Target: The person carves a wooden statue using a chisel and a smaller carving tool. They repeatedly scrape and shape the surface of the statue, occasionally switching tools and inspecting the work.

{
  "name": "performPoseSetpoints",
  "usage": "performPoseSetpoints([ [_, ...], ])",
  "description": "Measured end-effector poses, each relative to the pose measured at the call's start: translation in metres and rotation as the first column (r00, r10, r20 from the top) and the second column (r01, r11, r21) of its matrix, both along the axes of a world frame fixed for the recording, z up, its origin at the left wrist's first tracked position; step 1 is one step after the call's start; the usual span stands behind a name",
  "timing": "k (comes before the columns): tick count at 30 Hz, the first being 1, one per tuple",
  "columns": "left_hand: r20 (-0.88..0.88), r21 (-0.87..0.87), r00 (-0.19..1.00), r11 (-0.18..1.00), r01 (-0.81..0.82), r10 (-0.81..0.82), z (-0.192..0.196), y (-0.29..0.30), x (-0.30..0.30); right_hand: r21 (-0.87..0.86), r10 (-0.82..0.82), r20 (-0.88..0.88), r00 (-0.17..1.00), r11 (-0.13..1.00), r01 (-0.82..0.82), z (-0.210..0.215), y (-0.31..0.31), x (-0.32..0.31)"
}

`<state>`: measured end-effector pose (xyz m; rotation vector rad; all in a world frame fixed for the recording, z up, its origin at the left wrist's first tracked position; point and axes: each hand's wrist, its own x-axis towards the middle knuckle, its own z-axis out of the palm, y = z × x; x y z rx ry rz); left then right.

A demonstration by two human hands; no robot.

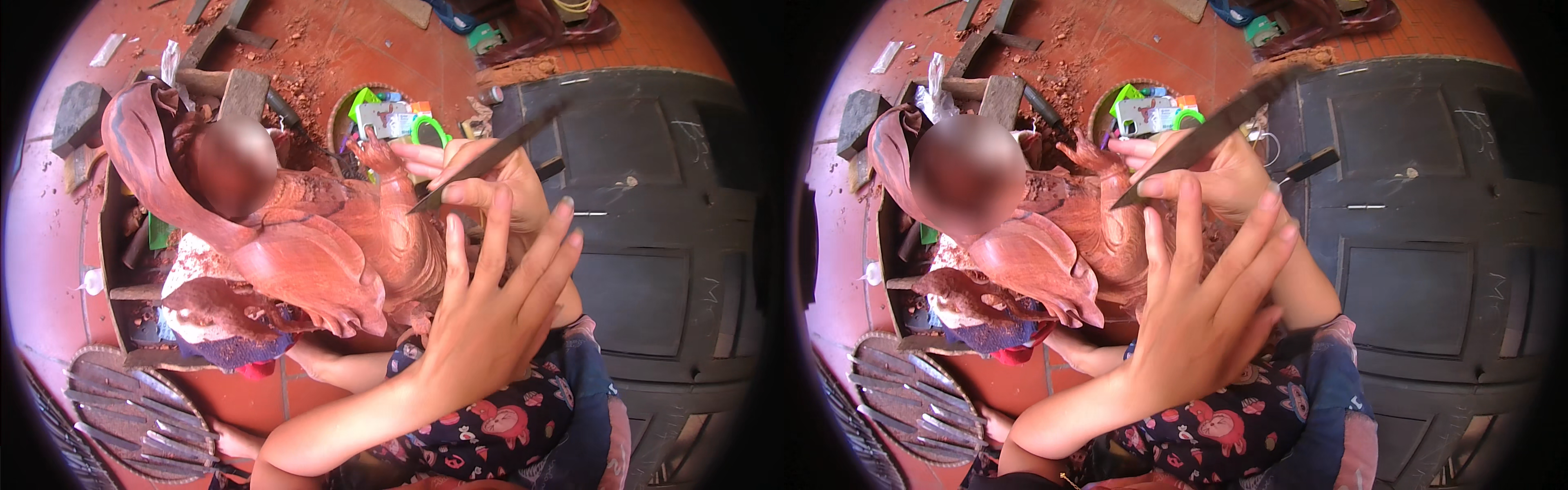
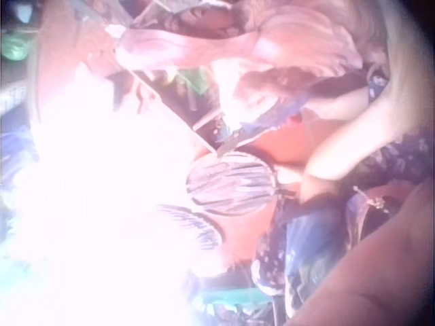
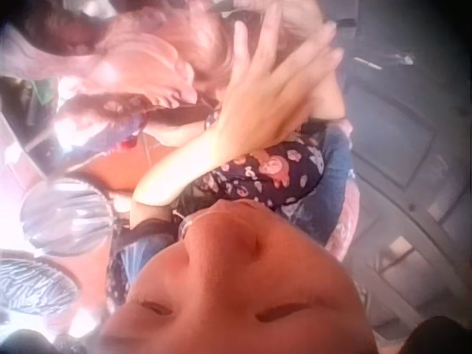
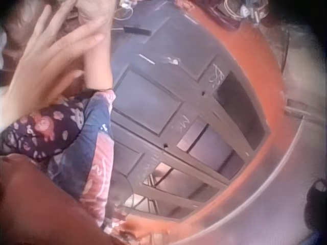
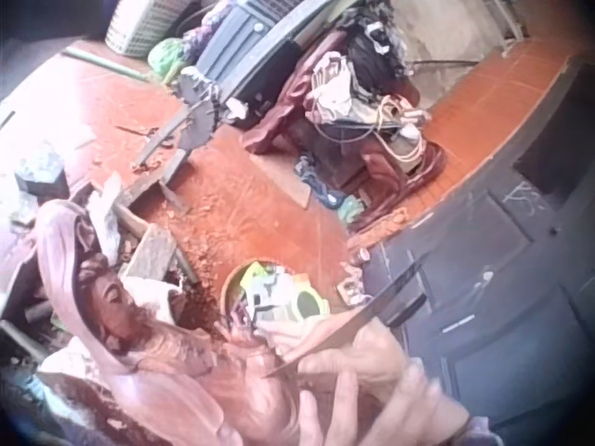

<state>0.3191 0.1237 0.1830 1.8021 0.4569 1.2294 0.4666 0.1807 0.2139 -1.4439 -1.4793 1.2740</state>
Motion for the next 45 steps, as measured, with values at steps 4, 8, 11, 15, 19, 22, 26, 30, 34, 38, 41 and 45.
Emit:
performPoseSetpoints([
  [4, -0.091, -0.110, 0.995, 0.993, 0.036, -0.046, -0.012, -0.002, -0.004, -0.104, 0.009, 0.042, 0.999, 0.995, -0.005, -0.013, -0.002, -0.002],
  [8, -0.121, -0.182, 0.992, 0.981, -0.069, 0.048, -0.012, 0.007, -0.004, -0.074, -0.001, 0.060, 0.998, 0.997, 0.006, -0.015, 0.003, -0.018],
  [11, -0.103, -0.185, 0.993, 0.980, -0.078, 0.059, -0.008, 0.012, 0.014, 0.055, -0.036, 0.068, 0.997, 0.998, 0.033, -0.015, -0.007, -0.006],
  [15, -0.145, -0.174, 0.989, 0.983, -0.054, 0.029, -0.009, 0.008, 0.000, 0.061, 0.142, 0.163, 0.976, 0.986, -0.154, -0.028, 0.010, 0.012],
  [19, -0.143, -0.165, 0.987, 0.982, -0.092, 0.068, -0.013, 0.025, 0.008, 0.019, -0.034, 0.120, 0.992, 0.999, 0.032, -0.024, 0.012, 0.002],
  [22, -0.155, -0.212, 0.987, 0.977, 0.016, -0.050, -0.008, 0.008, -0.010, 0.044, 0.012, 0.108, 0.994, 0.999, -0.017, -0.031, 0.004, 0.005],
  [26, -0.087, -0.141, 0.985, 0.977, -0.159, 0.148, -0.020, 0.029, 0.011, -0.108, -0.135, -0.002, 0.991, 0.985, 0.134, -0.017, 0.015, -0.004],
  [30, -0.098, -0.230, 0.995, 0.973, 0.012, -0.035, -0.010, 0.009, -0.012, 0.056, 0.068, 0.098, 0.993, 0.996, -0.074, -0.029, 0.010, 0.001],
  [34, -0.019, -0.170, 0.989, 0.974, -0.149, 0.148, -0.020, 0.029, 0.011, -0.007, -0.013, 0.155, 0.988, 1.000, 0.014, -0.017, 0.019, 0.001],
  [38, -0.050, -0.233, 0.999, 0.972, 0.011, -0.023, -0.013, 0.013, -0.013, 0.080, 0.084, 0.183, 0.979, 0.992, -0.100, -0.028, 0.013, -0.003],
  [41, 0.021, -0.175, 0.994, 0.979, -0.102, 0.108, -0.025, 0.029, 0.006, -0.126, 0.044, 0.313, 0.949, 0.992, -0.005, -0.010, 0.019, -0.002],
  [45, -0.019, -0.211, 1.000, 0.977, 0.016, -0.021, -0.014, 0.016, -0.007, 0.045, 0.069, 0.199, 0.978, 0.996, -0.080, -0.015, 0.008, -0.004],
])
